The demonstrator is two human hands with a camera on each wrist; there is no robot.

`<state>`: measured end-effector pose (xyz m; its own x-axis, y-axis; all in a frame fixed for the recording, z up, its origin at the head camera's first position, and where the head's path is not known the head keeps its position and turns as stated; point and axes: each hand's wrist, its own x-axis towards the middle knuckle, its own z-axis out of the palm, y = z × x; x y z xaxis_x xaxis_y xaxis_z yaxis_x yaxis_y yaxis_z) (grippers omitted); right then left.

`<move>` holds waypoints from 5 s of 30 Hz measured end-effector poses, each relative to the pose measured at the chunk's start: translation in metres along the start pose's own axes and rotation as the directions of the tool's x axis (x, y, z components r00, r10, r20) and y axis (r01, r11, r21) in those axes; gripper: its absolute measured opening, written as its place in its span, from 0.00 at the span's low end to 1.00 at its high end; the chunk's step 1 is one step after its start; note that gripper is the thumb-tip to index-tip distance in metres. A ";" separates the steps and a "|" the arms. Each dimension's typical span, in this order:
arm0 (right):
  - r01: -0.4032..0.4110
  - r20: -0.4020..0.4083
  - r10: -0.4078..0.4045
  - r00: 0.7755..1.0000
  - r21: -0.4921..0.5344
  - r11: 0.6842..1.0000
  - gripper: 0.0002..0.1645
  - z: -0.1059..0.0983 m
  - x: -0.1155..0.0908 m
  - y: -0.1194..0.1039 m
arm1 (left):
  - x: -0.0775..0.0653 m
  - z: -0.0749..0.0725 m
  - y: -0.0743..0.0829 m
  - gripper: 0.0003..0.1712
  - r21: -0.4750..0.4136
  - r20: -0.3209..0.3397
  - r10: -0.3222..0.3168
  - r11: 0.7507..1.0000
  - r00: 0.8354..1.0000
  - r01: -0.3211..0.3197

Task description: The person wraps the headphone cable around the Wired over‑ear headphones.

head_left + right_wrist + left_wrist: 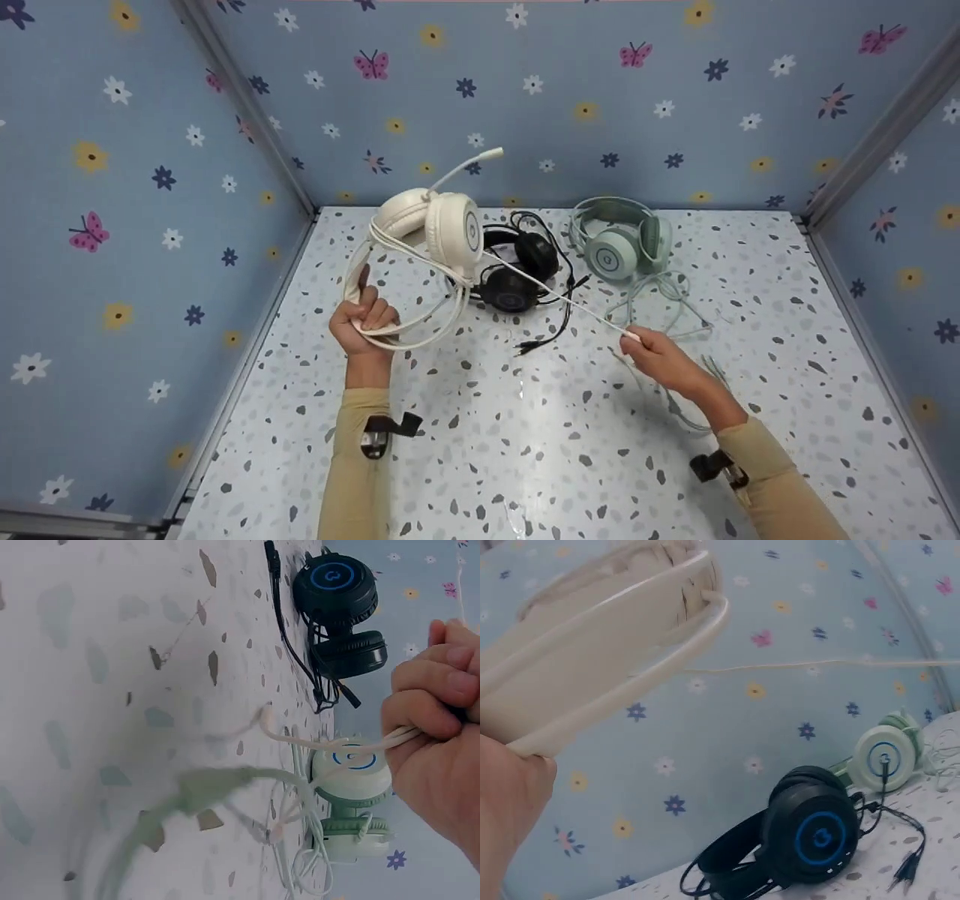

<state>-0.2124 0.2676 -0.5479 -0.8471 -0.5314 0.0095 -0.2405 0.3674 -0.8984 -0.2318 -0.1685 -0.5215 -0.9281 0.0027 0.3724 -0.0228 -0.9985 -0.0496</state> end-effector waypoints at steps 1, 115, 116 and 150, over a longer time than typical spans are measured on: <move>0.015 -0.023 -0.015 1.000 0.003 1.000 0.13 0.001 -0.004 -0.001 | -0.001 0.000 0.004 0.33 0.001 -0.015 0.024 1.000 1.000 -0.024; -0.059 -0.378 0.334 0.864 0.582 0.811 0.35 0.105 -0.007 -0.072 | -0.100 -0.035 -0.126 0.21 0.785 -0.219 0.013 0.597 0.976 0.167; -0.057 -0.393 0.344 0.853 0.584 0.810 0.32 0.104 -0.007 -0.072 | -0.102 -0.035 -0.125 0.19 0.829 -0.210 0.011 0.532 0.978 0.172; -0.047 -0.286 0.219 0.933 0.506 0.861 0.27 0.130 -0.027 -0.042 | -0.120 -0.016 -0.088 0.42 0.844 -0.504 -0.300 0.028 0.810 0.535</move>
<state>-0.1180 0.1674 -0.5671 -0.9785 -0.1965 -0.0625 0.0726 -0.0447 -0.9964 -0.1249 -0.0803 -0.5769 -0.9321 0.3295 -0.1502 -0.1838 -0.0730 0.9802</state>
